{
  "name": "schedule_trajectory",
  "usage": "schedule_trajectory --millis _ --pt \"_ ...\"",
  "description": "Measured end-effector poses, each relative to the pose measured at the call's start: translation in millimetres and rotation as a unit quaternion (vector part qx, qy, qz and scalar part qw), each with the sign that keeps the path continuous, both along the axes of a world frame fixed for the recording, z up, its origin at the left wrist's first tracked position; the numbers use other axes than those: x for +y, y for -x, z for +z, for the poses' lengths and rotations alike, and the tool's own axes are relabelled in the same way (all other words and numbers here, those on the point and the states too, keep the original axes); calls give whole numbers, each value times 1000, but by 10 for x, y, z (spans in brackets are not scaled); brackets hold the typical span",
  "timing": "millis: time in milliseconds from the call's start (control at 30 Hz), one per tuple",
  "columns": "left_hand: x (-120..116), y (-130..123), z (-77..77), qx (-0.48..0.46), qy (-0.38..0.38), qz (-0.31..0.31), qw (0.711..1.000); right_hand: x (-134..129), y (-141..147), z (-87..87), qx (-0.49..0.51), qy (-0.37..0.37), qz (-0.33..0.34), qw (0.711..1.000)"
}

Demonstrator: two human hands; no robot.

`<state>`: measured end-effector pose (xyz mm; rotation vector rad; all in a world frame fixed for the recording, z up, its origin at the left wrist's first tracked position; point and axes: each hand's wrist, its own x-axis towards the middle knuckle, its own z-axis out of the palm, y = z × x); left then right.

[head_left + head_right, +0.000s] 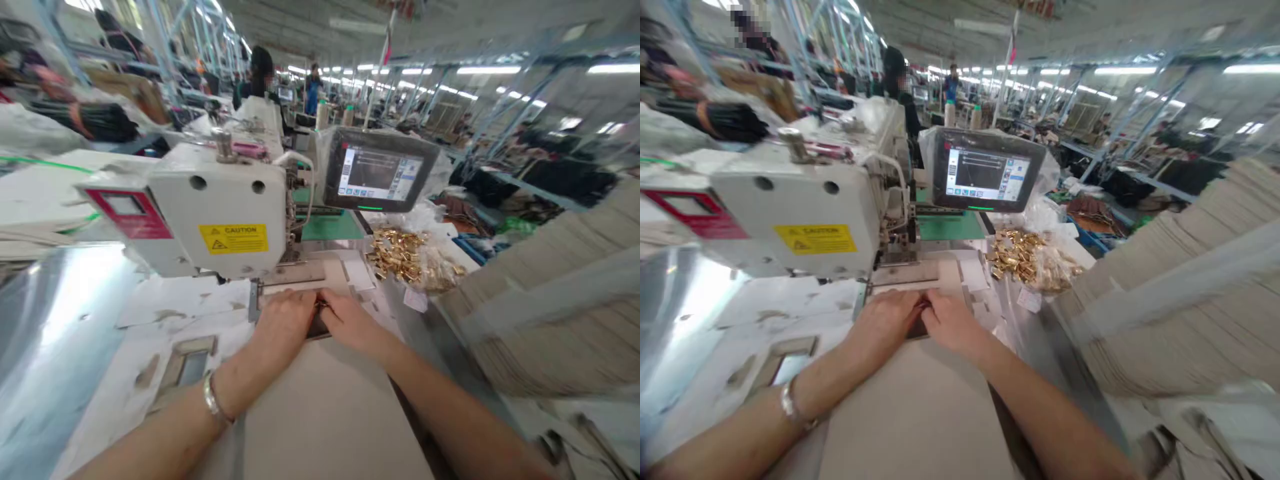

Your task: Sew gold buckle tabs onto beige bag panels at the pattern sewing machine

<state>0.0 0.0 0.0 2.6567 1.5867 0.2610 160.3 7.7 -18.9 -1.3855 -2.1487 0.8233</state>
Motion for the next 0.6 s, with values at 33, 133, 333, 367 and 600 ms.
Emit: schedule_trajectory --millis 33,133,333,367,600 --pt "-40 -4 13 8 -28 -3 1000 44 -19 -5 7 -1 -5 1000" --pt "-133 -6 13 20 -57 -5 998 179 -86 -1 28 39 -24 999" --pt "-123 75 -114 15 78 30 996 488 -240 138 71 270 -66 958" --pt "-105 95 -121 16 97 33 995 544 -252 168 74 289 -76 951" --pt "-28 162 -99 6 127 36 991 852 -224 222 41 344 -75 935"
